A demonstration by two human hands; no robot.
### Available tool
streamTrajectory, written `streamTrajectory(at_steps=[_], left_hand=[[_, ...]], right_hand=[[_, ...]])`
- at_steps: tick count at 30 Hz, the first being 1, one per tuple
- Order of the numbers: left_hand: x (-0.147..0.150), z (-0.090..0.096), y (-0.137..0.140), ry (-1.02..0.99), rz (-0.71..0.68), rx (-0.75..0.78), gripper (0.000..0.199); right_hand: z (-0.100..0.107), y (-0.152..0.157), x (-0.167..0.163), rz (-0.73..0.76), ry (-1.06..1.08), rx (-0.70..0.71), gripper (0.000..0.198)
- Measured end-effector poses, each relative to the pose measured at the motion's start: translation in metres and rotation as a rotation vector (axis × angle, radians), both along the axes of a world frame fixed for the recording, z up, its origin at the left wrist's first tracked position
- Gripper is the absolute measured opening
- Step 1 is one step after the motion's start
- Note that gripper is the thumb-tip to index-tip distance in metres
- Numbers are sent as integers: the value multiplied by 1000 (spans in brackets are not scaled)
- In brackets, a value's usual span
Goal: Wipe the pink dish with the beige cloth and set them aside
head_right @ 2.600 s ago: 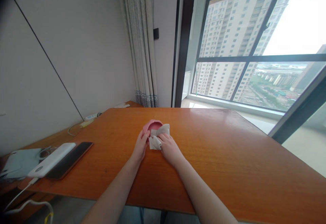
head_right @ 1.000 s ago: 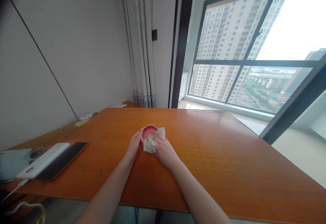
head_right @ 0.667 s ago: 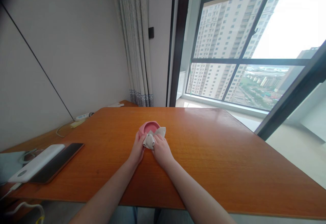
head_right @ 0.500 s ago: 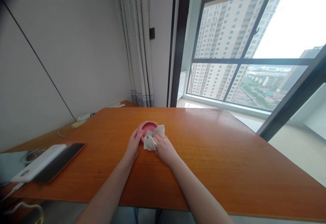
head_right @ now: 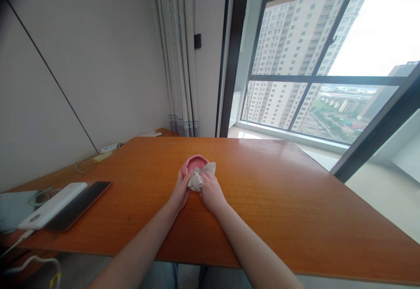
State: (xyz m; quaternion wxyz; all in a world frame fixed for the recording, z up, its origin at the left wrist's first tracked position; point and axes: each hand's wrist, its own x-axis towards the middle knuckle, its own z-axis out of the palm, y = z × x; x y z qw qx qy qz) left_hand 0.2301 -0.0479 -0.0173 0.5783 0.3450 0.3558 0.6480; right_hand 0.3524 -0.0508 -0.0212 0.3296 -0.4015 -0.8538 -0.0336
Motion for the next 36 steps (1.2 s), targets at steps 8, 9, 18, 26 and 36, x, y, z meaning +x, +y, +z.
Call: streamTrajectory(at_steps=[8,9,18,26,36], left_hand=[[-32,5,15,383,155,80,43],[-34,4,17,409,133,68,44],[-4,-5,7,27,14,43,77],[-23,9,6,257,154,63,46],[-24,4,12,175,27,30,72]], right_hand=[[11,6,7,139,-82,11,15],[11,6,8,136,-88,15,15],[-2,2,1,-29,-10,7,12],[4,1,-2,62,-56,-59,14],[2,2,4,1,-62,-4,17]])
